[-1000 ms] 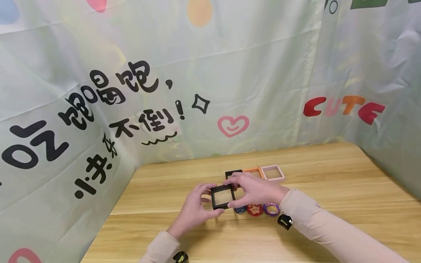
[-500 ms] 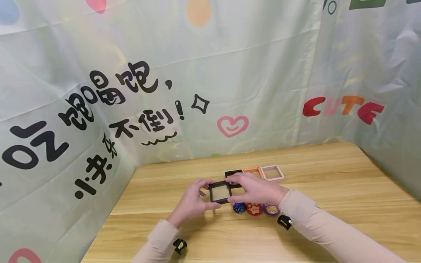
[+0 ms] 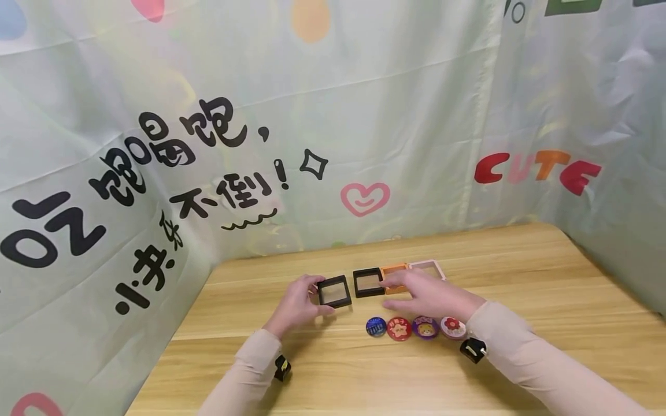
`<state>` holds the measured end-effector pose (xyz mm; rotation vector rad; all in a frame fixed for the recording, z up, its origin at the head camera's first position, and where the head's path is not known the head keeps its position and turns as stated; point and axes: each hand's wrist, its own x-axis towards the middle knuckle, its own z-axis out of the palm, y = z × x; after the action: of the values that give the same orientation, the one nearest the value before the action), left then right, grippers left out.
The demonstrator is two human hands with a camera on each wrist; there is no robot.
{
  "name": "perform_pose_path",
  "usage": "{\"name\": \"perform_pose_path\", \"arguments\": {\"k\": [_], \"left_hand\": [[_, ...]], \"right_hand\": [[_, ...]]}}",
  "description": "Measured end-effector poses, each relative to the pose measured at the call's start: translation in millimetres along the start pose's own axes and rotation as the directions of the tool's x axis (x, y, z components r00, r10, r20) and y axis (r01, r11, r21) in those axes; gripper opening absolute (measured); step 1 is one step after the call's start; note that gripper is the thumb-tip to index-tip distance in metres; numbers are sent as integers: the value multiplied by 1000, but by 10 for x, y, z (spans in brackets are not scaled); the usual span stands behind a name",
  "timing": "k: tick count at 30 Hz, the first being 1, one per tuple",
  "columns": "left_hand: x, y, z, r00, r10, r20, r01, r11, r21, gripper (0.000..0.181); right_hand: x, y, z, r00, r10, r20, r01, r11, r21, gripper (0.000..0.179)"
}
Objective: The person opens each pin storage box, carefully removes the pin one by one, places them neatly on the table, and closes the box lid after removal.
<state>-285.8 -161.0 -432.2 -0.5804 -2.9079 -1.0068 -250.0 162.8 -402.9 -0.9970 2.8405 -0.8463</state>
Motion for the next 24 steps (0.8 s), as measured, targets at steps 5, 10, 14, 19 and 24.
{"name": "perform_pose_path", "arguments": {"k": [5,10,14,19,24], "left_hand": [[121,-29,-20,999,-30,21,29,998,48,85],[248,-39,-11,997,-63,33,61,996,59,84],[327,-51,13,994,-98,56,95,994,46,85],[407,-62,54,987,-138,87,137,990,18,87],[467,-62,97,986,-131,99,128,991,36,85]], "right_hand": [[-67,71,-19,998,-49,-29,48,998,-34,46],[-117,101,-49,999,-35,-18,35,999,-8,51],[-143,106,-69,1000,-20,-1,20,1000,5,53],[-170,115,-92,1000,-16,0,16,1000,4,50],[-185,138,-95,1000,-7,11,7,1000,17,51]]}}
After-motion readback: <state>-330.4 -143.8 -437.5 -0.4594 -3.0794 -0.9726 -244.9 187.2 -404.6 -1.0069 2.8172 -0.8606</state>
